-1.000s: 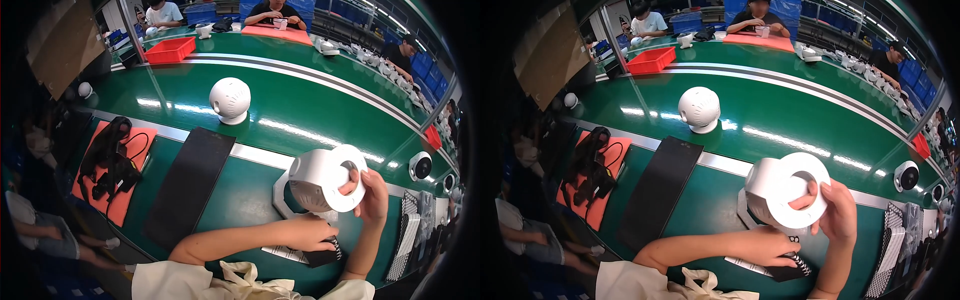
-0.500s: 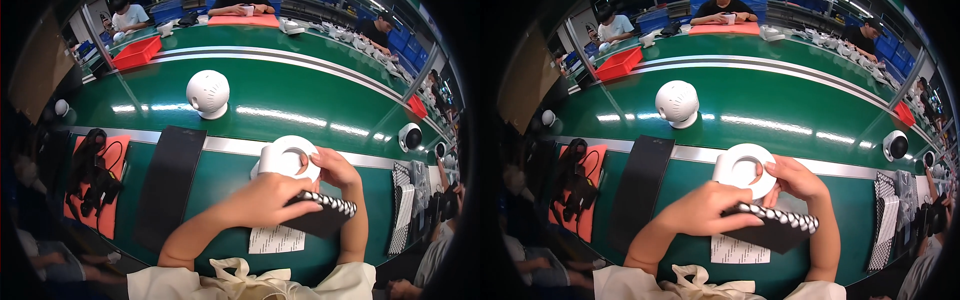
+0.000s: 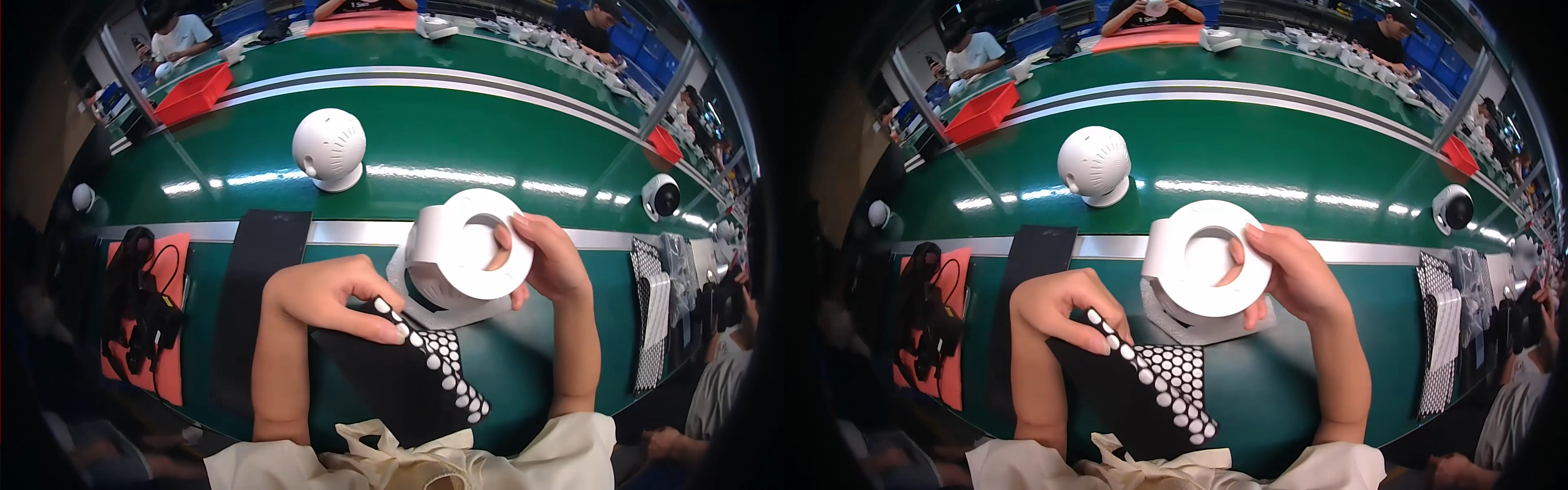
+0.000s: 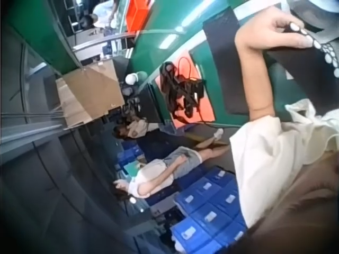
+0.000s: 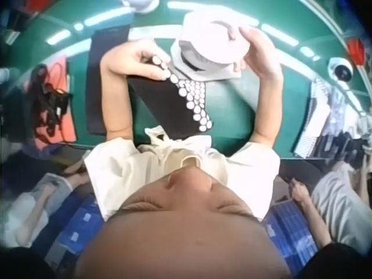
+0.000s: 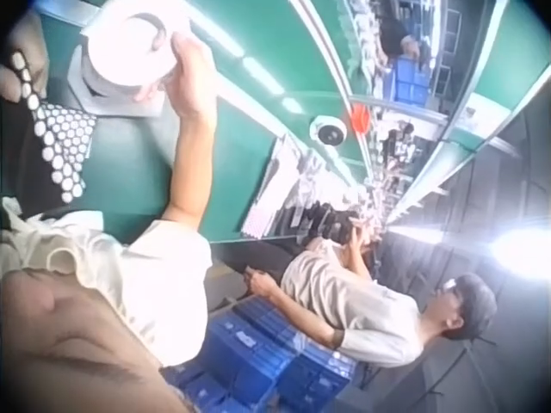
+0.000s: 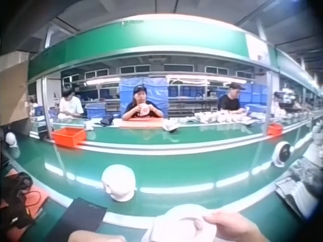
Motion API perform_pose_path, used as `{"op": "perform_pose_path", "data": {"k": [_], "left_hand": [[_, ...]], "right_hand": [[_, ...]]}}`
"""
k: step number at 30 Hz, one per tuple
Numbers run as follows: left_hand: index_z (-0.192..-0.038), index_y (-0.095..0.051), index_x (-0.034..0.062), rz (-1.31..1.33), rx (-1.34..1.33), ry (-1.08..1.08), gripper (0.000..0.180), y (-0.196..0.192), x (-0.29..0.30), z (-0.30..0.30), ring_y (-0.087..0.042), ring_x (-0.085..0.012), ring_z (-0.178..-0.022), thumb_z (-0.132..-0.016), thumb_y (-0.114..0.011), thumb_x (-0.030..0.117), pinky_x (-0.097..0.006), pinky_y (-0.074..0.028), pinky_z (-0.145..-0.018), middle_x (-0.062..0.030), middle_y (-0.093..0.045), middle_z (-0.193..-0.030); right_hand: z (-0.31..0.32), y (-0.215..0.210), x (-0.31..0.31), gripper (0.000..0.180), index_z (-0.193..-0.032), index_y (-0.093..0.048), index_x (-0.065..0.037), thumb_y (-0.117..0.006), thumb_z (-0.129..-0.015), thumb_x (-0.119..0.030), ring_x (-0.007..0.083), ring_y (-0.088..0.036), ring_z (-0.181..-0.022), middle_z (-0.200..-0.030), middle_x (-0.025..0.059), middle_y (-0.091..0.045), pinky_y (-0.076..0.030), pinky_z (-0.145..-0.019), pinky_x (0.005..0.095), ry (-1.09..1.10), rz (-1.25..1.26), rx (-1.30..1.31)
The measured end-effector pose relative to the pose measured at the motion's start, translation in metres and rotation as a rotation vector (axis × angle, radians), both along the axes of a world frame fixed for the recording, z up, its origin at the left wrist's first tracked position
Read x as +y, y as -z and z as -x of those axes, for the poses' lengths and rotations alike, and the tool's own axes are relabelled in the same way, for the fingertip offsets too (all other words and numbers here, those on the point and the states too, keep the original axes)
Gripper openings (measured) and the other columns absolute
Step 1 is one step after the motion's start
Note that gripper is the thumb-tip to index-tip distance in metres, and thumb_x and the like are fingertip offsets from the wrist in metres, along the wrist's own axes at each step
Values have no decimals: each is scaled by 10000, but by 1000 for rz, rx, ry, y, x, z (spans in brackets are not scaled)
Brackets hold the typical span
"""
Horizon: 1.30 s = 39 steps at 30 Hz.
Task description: Assembling various components of a white surveillance camera on a factory production line.
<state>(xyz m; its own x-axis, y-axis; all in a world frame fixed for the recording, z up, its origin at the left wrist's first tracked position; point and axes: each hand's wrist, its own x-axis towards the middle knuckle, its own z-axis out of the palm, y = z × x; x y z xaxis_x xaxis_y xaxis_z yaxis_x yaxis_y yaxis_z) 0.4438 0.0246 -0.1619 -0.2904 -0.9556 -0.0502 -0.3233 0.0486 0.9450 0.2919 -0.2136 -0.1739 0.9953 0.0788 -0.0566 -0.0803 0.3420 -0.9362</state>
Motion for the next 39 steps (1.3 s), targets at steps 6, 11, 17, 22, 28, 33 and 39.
{"op": "perform_pose_path", "data": {"k": [6,11,17,22,28,33,39], "left_hand": [[-687,-531,-22,108,131,-85,239,5,5,1,-291,-93,-456,-829,-598,158,-272,-241,-429,-19,-380,-497],[-724,-579,-38,234,388,-326,183,12,9,5,-358,-50,-489,-761,-620,137,-235,-266,-451,5,-452,-534],[-741,-556,-17,213,547,-546,110,4,-15,29,-383,-6,-603,-795,-621,54,-184,-292,-513,59,-465,-673],[-677,-565,-2,490,184,-701,175,18,-31,40,-335,-18,-481,-777,-671,95,-203,-239,-429,33,-422,-527],[-730,-619,-17,617,-20,-874,115,21,-37,50,-404,-41,-452,-752,-685,76,-205,-272,-406,-16,-521,-538],[-672,-619,-41,960,-346,-921,160,27,-53,53,-534,-232,-465,-677,-726,77,-302,-396,-440,-99,-558,-546],[-555,-536,4,921,-460,-815,248,24,-51,57,-465,-223,-415,-650,-738,112,-293,-361,-420,-80,-468,-483]], "right_hand": [[-8,5,4,366,-1042,-473,51,-364,-950,-286,264,-655,-652,-887,174,-617,-552,-548,276,-186,153,208],[-10,9,3,420,-1247,-335,44,-365,-954,-254,302,-646,-817,-1064,176,-557,-559,-733,318,-366,43,178],[-9,16,-2,336,-1157,-517,-55,-442,-935,-296,50,-530,-800,-923,2,-562,-479,-677,213,-305,401,175],[0,-9,-7,310,-939,-543,-8,-460,-927,-307,78,-532,-694,-800,43,-600,-428,-625,205,-115,779,90],[16,-16,-16,365,-944,-529,0,-367,-949,-327,124,-559,-757,-863,63,-601,-447,-681,241,188,504,-350],[27,-29,19,345,-915,-557,-37,-746,-670,-191,210,-543,-787,-829,74,-567,-412,-730,280,403,1138,-510],[25,-26,38,283,-894,-551,-63,-716,-680,-147,225,-527,-719,-796,55,-561,-389,-666,316,362,1347,-642]]}}
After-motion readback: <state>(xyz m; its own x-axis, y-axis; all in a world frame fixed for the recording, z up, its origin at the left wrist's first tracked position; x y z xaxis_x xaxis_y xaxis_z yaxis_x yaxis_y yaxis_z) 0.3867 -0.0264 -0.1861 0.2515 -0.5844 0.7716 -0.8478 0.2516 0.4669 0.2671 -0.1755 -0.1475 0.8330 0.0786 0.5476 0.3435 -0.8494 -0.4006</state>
